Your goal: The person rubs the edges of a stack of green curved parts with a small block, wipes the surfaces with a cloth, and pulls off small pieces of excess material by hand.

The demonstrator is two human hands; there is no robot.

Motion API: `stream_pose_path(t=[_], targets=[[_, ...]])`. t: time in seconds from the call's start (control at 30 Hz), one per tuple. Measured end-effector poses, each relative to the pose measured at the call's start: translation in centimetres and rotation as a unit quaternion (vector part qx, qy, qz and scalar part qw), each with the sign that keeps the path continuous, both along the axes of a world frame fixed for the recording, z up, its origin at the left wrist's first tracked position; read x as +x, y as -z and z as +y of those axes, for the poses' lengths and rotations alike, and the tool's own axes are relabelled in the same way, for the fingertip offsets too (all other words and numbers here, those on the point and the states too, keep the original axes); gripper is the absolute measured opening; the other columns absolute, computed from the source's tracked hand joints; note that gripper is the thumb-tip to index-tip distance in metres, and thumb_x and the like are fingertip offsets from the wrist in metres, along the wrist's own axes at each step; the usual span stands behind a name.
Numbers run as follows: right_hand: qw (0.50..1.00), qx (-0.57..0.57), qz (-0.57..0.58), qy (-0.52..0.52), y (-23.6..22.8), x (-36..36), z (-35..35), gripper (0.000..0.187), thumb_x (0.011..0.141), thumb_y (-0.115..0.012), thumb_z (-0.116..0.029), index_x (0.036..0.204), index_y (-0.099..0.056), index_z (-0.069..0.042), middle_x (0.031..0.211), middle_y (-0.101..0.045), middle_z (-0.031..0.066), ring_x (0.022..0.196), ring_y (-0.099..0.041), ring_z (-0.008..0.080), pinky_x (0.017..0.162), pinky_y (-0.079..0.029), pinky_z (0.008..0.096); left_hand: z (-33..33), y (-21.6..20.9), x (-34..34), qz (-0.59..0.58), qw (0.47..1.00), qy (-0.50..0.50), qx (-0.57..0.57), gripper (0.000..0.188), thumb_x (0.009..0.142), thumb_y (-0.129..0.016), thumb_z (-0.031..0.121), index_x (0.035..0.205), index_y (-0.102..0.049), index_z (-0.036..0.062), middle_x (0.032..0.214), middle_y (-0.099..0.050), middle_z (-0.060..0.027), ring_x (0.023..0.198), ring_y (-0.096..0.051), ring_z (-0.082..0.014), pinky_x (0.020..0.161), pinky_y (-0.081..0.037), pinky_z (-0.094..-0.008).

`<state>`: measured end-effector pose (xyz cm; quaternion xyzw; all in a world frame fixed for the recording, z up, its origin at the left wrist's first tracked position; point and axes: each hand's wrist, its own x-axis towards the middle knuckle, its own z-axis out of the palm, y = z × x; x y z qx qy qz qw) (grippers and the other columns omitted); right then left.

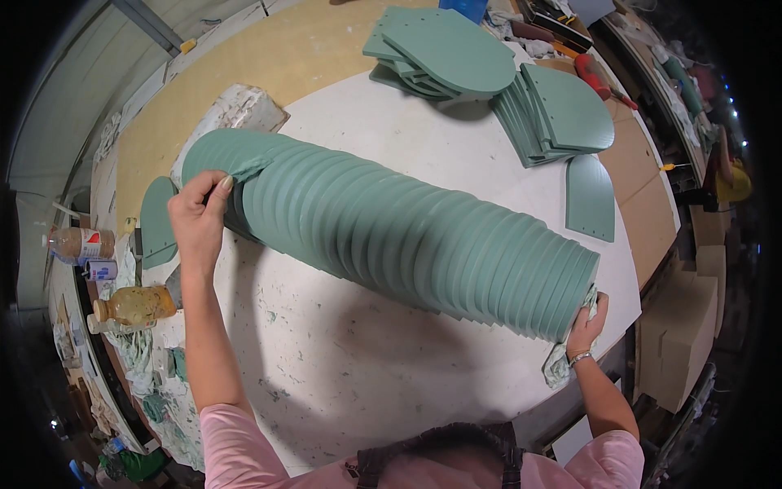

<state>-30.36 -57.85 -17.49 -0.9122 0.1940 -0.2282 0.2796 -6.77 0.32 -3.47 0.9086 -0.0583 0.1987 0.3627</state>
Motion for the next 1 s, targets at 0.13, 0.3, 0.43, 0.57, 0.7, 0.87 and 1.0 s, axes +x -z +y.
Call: stream_pose_path(t=[0.13,0.3,0.43,0.57,0.7,0.87,1.0], targets=[[1.0,-0.004,-0.003,-0.005,0.0,0.0,-0.1,0.025,0.087,-0.043,-0.012,0.107,-0.049,0.003,0.096,-0.05,0.0157,0.09,-0.05,0.028,0.09,-0.041,0.0346,0.5,0.5,-0.7,0.004,0.999,-0.011,-0.04,0.014,0.092,-0.066,0.008,0.084,-0.064,-0.0032,0.065,-0.051,0.0027,0.06,-0.042,-0.0055,0.054,-0.034,-0.023],[1.0,0.006,0.0,-0.007,-0.1,0.0,0.0,0.025,0.087,-0.043,-0.012,0.107,-0.049,0.002,0.095,-0.05,0.0157,0.091,-0.05,0.028,0.09,-0.041,0.0347,0.5,1.2,-2.0,-0.005,0.998,-0.004,-0.057,0.015,0.093,-0.067,0.009,0.085,-0.065,-0.0038,0.068,-0.053,0.0025,0.062,-0.044,-0.0059,0.056,-0.036,-0.0227],[1.0,0.0,0.001,-0.003,-0.1,0.0,0.0,0.025,0.087,-0.043,-0.012,0.107,-0.049,0.002,0.096,-0.05,0.0158,0.091,-0.05,0.0282,0.09,-0.041,0.035,0.6,1.3,-2.4,0.004,0.996,-0.028,-0.086,0.015,0.093,-0.067,0.01,0.086,-0.065,-0.0041,0.069,-0.054,0.0016,0.063,-0.045,-0.0064,0.057,-0.037,-0.0224],[1.0,0.002,0.005,0.004,0.0,0.0,0.0,0.025,0.087,-0.043,-0.012,0.107,-0.049,0.002,0.095,-0.05,0.0156,0.091,-0.05,0.0281,0.09,-0.041,0.035,0.6,1.3,-3.3,0.009,0.992,-0.064,-0.112,0.013,0.09,-0.068,0.007,0.087,-0.066,-0.0051,0.071,-0.06,-0.0043,0.063,-0.048,-0.0098,0.059,-0.04,-0.0252],[1.0,0.002,0.003,0.006,0.0,0.1,0.1,0.025,0.087,-0.042,-0.011,0.107,-0.049,0.002,0.096,-0.05,0.0154,0.092,-0.05,0.028,0.092,-0.041,0.0346,1.4,2.4,-4.1,-0.003,0.987,-0.074,-0.145,0.016,0.093,-0.066,0.01,0.085,-0.065,-0.0031,0.07,-0.057,-0.0007,0.062,-0.046,-0.0071,0.057,-0.038,-0.023],[0.999,0.01,0.034,-0.015,1.0,-0.9,-2.0,0.03,0.091,-0.042,-0.01,0.118,-0.048,0.003,0.109,-0.053,0.0145,0.102,-0.049,0.0248,0.097,-0.037,0.0319,3.0,2.3,-4.7,-0.014,0.98,-0.112,-0.166,0.018,0.097,-0.062,0.013,0.086,-0.062,-0.001,0.068,-0.055,0.001,0.062,-0.045,-0.0062,0.057,-0.036,-0.0227],[1.0,0.008,0.016,-0.016,0.9,-0.4,-1.2,0.028,0.087,-0.041,-0.01,0.111,-0.049,0.002,0.1,-0.052,0.0158,0.094,-0.05,0.0276,0.093,-0.04,0.0341,4.9,3.1,-4.7,-0.023,0.968,-0.154,-0.196,0.018,0.099,-0.059,0.013,0.088,-0.06,0.0002,0.066,-0.053,0.0014,0.062,-0.043,-0.0058,0.057,-0.036,-0.0227]])
